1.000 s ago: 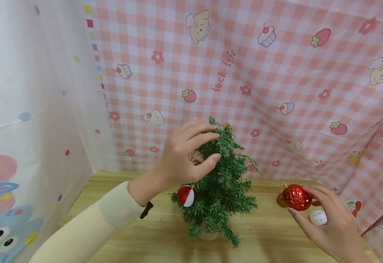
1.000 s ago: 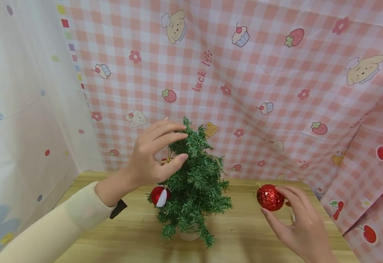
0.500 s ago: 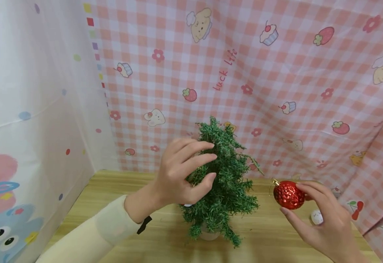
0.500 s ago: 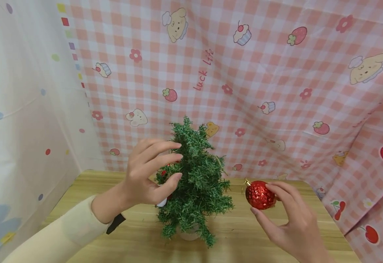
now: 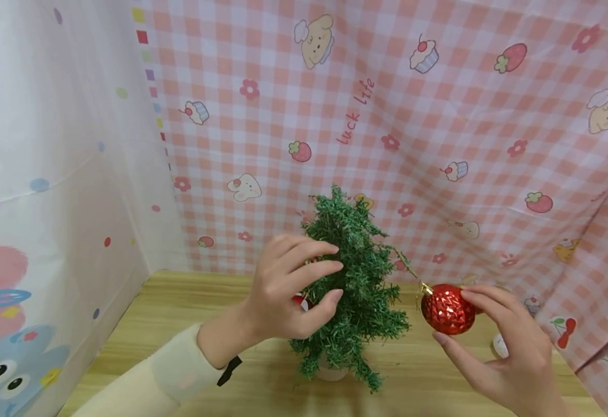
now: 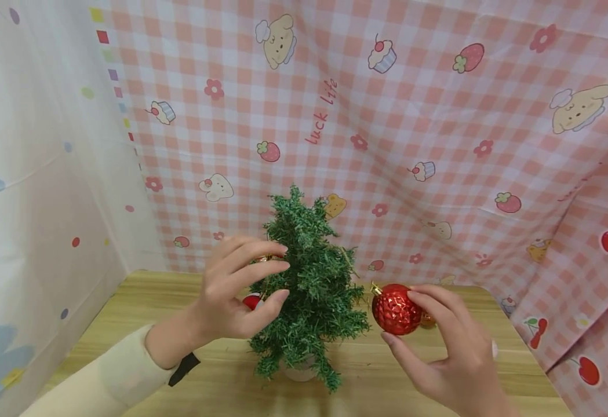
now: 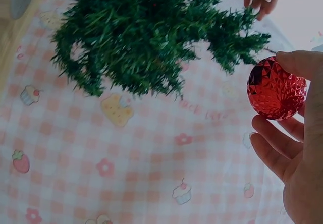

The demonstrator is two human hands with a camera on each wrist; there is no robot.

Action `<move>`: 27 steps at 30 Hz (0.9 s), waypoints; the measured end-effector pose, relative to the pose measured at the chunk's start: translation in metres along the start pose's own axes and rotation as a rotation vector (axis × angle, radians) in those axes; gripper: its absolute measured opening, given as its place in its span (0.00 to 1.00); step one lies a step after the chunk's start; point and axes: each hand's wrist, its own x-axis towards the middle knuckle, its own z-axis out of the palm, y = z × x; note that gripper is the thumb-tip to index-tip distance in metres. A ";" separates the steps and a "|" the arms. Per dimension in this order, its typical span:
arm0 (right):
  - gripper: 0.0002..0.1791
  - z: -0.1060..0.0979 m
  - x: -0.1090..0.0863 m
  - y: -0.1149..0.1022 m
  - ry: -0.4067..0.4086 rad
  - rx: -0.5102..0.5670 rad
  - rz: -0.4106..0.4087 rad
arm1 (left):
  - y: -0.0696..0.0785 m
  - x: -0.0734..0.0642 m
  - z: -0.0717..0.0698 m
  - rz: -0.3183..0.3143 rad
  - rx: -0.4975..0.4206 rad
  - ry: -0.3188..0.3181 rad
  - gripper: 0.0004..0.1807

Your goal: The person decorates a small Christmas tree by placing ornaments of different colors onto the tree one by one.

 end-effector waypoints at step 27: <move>0.30 0.028 0.017 -0.030 -0.002 0.223 -0.081 | 0.038 -0.002 0.015 -0.034 0.007 -0.090 0.13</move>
